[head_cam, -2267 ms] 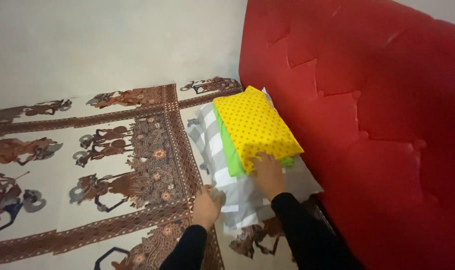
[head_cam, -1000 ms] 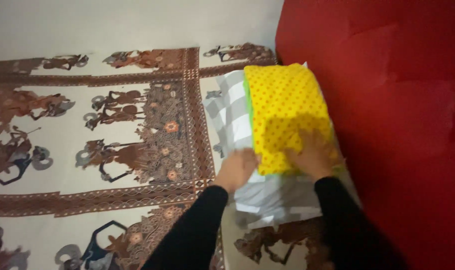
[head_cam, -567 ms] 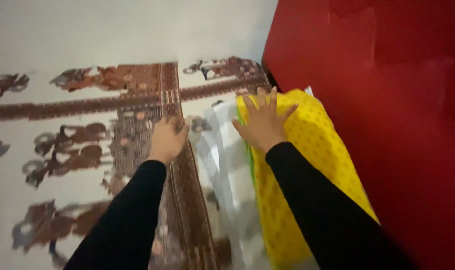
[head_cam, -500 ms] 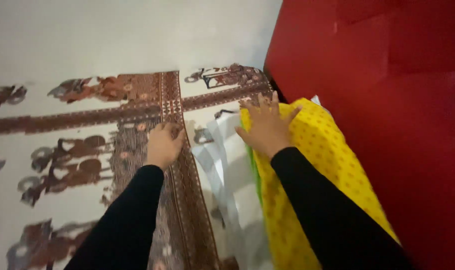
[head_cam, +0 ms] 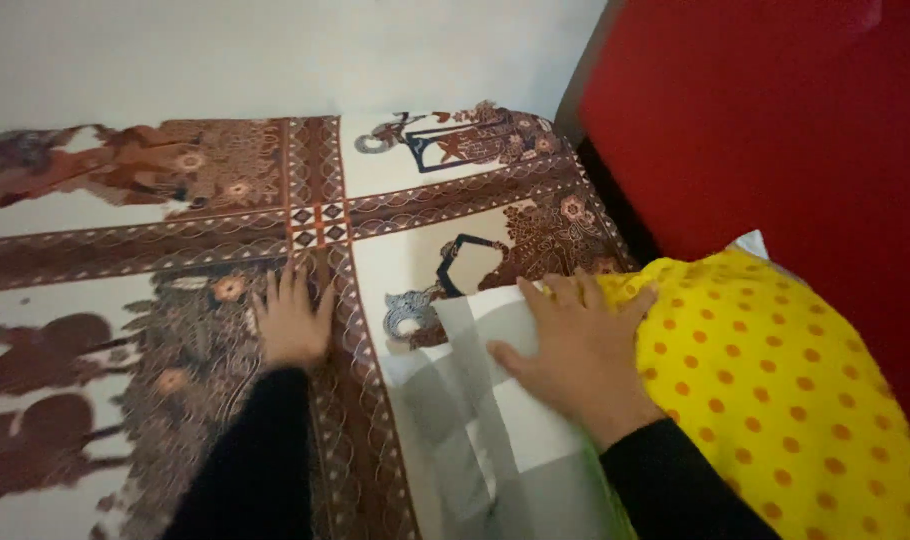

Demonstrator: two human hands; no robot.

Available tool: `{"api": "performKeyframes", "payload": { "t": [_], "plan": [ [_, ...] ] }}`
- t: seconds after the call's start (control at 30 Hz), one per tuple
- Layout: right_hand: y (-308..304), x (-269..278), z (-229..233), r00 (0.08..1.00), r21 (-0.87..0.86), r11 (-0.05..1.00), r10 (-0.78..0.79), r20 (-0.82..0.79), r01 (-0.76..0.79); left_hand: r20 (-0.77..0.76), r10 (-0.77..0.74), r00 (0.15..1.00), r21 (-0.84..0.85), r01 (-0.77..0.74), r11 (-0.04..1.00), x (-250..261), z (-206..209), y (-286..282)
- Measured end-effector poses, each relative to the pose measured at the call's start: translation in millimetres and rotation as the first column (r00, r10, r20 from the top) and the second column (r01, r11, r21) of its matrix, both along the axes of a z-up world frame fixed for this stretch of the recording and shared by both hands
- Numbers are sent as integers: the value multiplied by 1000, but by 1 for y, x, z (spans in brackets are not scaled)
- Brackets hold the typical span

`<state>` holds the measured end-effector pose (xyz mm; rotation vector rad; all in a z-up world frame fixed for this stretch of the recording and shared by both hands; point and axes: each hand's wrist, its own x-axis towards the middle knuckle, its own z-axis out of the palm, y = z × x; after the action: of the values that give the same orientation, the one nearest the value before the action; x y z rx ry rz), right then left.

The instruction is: The person smooths and tucks a patterned bedsheet around a red bed frame, folds a green and a yellow cloth, and places them on a pillow. The person then uses a small straw broom to sweep the bedsheet surface and tucks the edges under the mattress.

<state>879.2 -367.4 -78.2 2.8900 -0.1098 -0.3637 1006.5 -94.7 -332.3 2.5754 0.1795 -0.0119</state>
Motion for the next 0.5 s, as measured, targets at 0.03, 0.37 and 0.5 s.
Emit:
{"api": "performKeyframes", "payload": {
  "t": [0.03, 0.37, 0.5],
  "plan": [
    [1, 9, -3, 999, -10, 1000, 1, -47, -2, 109, -86, 990, 128, 72, 989, -13, -14, -3],
    [-1, 165, -113, 880, -119, 989, 20, -475, -87, 207, -196, 958, 288, 132, 948, 3, -45, -5],
    [38, 183, -71, 927, 50, 987, 158, -341, -150, 162, -195, 967, 290, 142, 946, 0, -43, -2]
  ]
}}
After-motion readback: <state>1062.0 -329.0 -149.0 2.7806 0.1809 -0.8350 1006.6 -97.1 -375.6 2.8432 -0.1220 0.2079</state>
